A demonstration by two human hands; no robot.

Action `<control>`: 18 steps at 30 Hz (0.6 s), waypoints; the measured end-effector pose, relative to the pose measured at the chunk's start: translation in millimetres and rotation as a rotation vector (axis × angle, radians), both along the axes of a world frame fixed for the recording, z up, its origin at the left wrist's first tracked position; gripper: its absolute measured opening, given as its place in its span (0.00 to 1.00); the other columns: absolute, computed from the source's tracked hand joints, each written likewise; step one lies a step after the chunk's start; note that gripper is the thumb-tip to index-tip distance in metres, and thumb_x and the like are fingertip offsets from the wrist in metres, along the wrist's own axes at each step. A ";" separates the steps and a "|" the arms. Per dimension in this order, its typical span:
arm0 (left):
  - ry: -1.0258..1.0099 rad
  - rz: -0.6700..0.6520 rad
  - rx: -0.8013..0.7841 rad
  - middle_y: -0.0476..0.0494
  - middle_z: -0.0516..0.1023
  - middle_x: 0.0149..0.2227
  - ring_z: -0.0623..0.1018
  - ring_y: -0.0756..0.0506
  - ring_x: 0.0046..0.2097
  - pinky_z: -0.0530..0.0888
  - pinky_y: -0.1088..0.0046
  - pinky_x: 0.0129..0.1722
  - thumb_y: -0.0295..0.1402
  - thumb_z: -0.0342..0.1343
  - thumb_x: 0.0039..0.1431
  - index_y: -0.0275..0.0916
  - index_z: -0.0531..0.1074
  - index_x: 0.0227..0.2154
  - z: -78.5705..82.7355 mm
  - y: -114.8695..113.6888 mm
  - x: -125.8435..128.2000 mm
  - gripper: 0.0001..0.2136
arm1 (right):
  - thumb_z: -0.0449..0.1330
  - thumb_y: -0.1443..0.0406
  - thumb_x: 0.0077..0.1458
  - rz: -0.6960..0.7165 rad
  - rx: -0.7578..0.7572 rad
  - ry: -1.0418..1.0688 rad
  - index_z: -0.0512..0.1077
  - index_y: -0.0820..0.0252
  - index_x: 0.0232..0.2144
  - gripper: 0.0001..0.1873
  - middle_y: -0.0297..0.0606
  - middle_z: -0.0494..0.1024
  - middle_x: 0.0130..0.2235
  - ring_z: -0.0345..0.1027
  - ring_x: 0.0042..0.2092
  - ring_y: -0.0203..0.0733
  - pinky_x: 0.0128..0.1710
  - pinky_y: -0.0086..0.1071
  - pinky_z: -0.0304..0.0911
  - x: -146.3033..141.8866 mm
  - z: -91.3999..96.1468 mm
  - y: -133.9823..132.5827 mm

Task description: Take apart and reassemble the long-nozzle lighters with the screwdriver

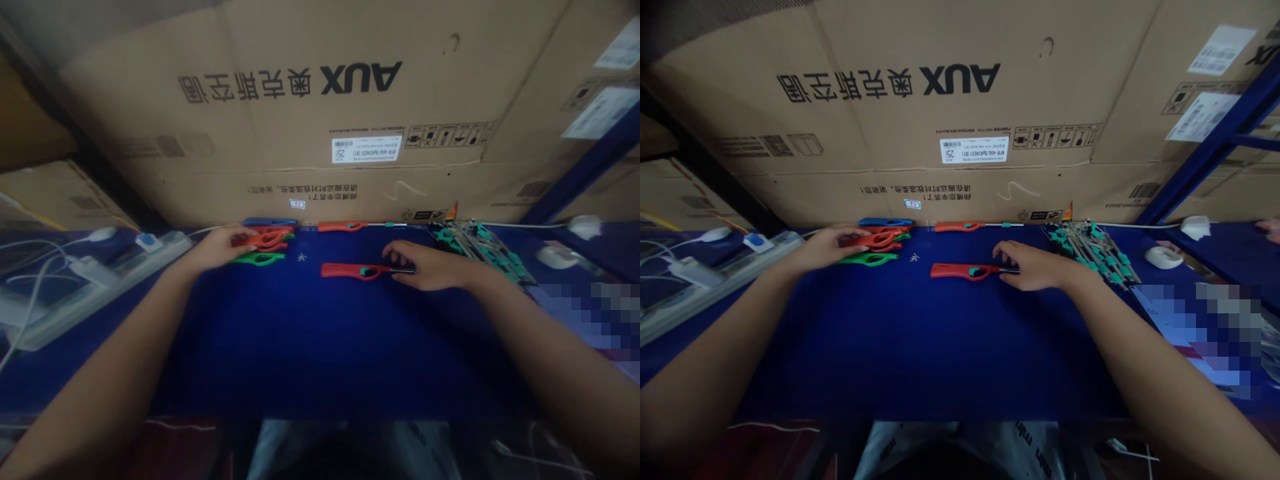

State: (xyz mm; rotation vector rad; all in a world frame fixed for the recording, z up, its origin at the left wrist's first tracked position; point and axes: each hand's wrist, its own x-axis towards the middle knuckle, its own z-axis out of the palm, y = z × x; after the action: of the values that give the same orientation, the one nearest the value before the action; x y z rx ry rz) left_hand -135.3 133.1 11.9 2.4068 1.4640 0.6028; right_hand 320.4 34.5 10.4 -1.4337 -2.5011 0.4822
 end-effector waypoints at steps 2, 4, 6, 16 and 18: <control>0.024 0.004 0.064 0.36 0.80 0.48 0.77 0.39 0.49 0.69 0.61 0.55 0.42 0.60 0.54 0.37 0.77 0.45 -3.8 3.8 1.0 0.19 | 0.60 0.52 0.58 -0.008 0.070 0.012 0.67 0.59 0.51 0.24 0.46 0.73 0.47 0.69 0.46 0.47 0.47 0.40 0.67 -16.1 -3.2 -4.7; 0.033 0.006 0.084 0.37 0.80 0.48 0.77 0.39 0.50 0.69 0.61 0.56 0.42 0.60 0.53 0.37 0.77 0.44 -5.8 6.3 2.5 0.18 | 0.57 0.47 0.60 0.008 0.150 -0.030 0.68 0.60 0.48 0.25 0.47 0.73 0.47 0.68 0.47 0.49 0.47 0.43 0.66 -31.9 -8.0 -8.2; 0.040 0.011 0.105 0.37 0.79 0.48 0.77 0.39 0.50 0.69 0.60 0.56 0.42 0.59 0.53 0.37 0.77 0.44 -6.3 7.6 3.4 0.18 | 0.56 0.48 0.61 0.029 0.207 -0.078 0.69 0.61 0.44 0.22 0.46 0.73 0.44 0.68 0.45 0.50 0.45 0.43 0.65 -42.8 -12.9 -10.4; 0.111 -0.014 0.177 0.38 0.80 0.46 0.79 0.38 0.47 0.72 0.59 0.54 0.36 0.55 0.52 0.37 0.78 0.45 0.2 -0.9 5.8 0.18 | 0.61 0.59 0.60 0.179 0.072 -0.019 0.71 0.60 0.47 0.14 0.44 0.70 0.46 0.66 0.46 0.46 0.46 0.38 0.64 -41.0 -3.8 -18.7; 0.106 -0.024 0.251 0.40 0.80 0.45 0.79 0.38 0.47 0.72 0.59 0.54 0.32 0.54 0.52 0.38 0.78 0.46 6.5 -11.1 16.1 0.18 | 0.62 0.58 0.59 0.197 0.094 -0.033 0.71 0.60 0.48 0.18 0.44 0.70 0.46 0.66 0.46 0.46 0.47 0.40 0.64 -45.2 -0.6 -23.2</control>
State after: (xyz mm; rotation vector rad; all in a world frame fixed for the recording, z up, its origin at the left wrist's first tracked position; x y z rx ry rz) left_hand -119.2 122.0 18.4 2.6806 1.4765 0.7007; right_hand 275.2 11.2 9.8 -1.1778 -2.6666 0.3719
